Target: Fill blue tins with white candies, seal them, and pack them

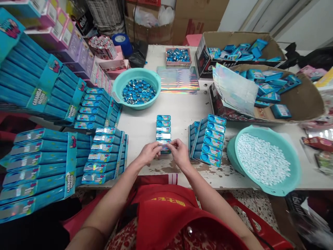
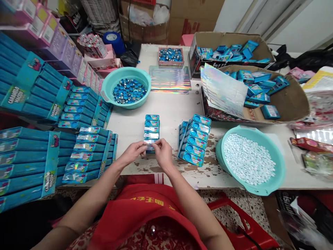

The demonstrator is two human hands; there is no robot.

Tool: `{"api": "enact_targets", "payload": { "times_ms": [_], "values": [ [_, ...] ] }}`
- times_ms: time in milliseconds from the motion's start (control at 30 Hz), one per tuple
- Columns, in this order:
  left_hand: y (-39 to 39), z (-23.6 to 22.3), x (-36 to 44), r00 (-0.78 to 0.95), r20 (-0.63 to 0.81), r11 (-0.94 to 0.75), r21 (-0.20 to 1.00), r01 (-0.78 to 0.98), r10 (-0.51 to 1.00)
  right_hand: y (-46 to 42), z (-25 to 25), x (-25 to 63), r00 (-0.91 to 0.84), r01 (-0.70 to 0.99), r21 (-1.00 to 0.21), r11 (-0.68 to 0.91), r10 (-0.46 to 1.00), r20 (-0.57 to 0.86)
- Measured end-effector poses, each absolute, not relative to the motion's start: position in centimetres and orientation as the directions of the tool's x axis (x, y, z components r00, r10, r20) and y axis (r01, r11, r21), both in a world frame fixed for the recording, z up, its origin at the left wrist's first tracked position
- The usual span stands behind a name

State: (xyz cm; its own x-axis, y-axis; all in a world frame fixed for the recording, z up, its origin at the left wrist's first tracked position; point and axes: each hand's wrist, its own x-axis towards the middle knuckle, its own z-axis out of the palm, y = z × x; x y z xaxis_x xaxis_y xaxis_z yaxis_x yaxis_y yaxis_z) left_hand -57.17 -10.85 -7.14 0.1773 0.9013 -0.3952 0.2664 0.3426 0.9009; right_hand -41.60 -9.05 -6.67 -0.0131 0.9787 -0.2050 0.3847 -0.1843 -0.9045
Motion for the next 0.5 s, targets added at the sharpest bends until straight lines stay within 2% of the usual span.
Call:
{"api": "enact_targets", "payload": {
  "times_ms": [133, 333, 500],
  "values": [
    [-5.7, -7.7, -59.6, 0.043, -0.355, 0.306, 0.855, 0.42, 0.934, -4.6, -8.5, -44.8, 0.138, 0.338, -0.893, -0.299, 0.954, -0.267],
    [-0.6, -8.6, -60.8, -0.006, -0.243, 0.211, 0.829, 0.517, 0.97, 0.1, -9.0, -47.0, 0.317, 0.483, -0.797, -0.362, 0.921, -0.226],
    [0.8, -10.8, -60.4, -0.026, -0.29, 0.256, 0.796, 0.548, 0.957, 1.6, -10.1, -47.5, 0.347, 0.496, -0.75, -0.437, 0.892, -0.289]
  ]
}}
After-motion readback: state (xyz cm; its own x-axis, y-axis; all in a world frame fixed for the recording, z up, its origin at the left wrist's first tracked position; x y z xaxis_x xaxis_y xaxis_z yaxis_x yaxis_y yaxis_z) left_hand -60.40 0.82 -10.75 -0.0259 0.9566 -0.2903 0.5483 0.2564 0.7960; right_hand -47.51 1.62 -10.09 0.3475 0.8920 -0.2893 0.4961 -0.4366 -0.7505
